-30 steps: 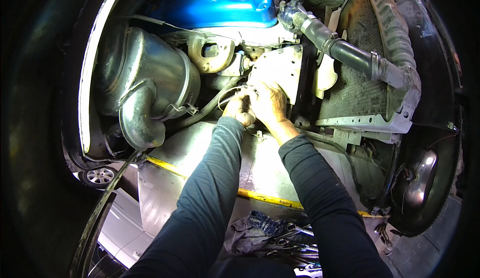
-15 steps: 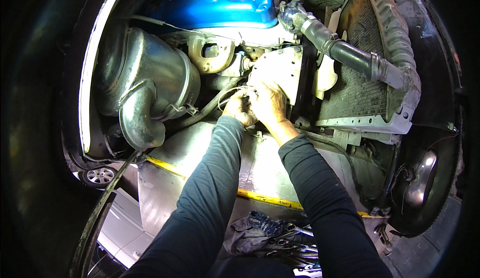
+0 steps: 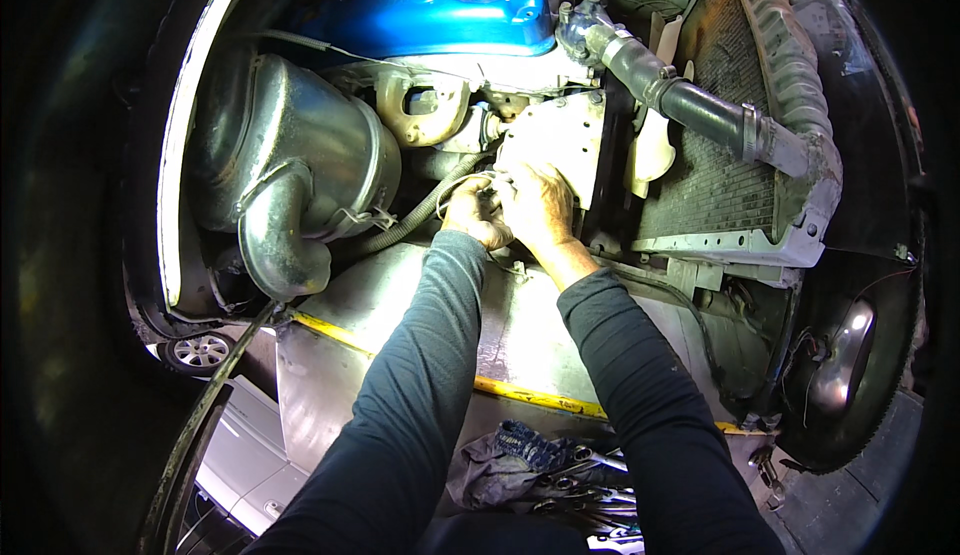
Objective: The person works on a vehicle engine with the hood open, using a portable work light to illuminate the engine bay. They manipulate hoses and components within the engine, then move inside the vehicle to adjust the gear stick and interact with the dashboard controls.
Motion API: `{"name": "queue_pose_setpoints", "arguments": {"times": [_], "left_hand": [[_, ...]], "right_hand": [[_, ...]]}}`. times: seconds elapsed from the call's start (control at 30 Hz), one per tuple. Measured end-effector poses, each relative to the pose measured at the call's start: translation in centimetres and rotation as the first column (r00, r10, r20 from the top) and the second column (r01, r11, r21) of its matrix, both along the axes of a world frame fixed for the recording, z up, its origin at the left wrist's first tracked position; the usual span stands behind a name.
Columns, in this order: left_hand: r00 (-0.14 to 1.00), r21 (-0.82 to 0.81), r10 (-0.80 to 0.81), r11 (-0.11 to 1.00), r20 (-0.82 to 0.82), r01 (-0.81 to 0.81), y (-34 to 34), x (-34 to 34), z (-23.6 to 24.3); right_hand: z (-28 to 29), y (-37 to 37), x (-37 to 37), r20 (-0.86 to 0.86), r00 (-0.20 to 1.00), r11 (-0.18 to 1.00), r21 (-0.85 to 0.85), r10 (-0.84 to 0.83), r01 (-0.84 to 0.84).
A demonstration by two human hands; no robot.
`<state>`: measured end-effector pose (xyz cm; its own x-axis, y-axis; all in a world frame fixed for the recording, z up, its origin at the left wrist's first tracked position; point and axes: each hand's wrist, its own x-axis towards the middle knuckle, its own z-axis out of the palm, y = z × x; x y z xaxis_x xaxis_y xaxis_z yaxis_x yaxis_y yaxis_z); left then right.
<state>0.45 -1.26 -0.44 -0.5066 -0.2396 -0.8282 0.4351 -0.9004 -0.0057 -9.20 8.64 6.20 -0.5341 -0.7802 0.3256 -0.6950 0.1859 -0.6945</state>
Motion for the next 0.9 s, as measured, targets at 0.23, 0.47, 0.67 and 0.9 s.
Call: {"name": "queue_pose_setpoints", "arguments": {"times": [0.23, 0.47, 0.67, 0.9], "left_hand": [[0.998, 0.052, 0.034, 0.998, -0.061, -0.031, -0.2, 0.2, -0.1], [0.996, -0.035, -0.065, 0.997, -0.065, 0.063, 0.1, -0.1, 1.5], [0.978, 0.085, -0.078, 0.992, -0.193, 0.096, -0.5, -0.2, 1.0], [0.968, 0.179, -0.05, 0.979, -0.247, 0.096, -1.0, 0.1, -0.2]], "right_hand": [[-0.2, -0.1, 0.0, 0.001, 1.0, 1.0, 0.003, -0.007, 0.007], [-0.2, 0.0, 0.0, -0.001, 1.0, 1.0, -0.003, 0.0, 0.0], [-0.2, -0.1, 0.0, -0.024, 1.0, 1.0, -0.031, -0.001, 0.001], [0.0, -0.1, 0.0, -0.034, 0.999, 0.999, -0.036, -0.007, 0.006]]}}
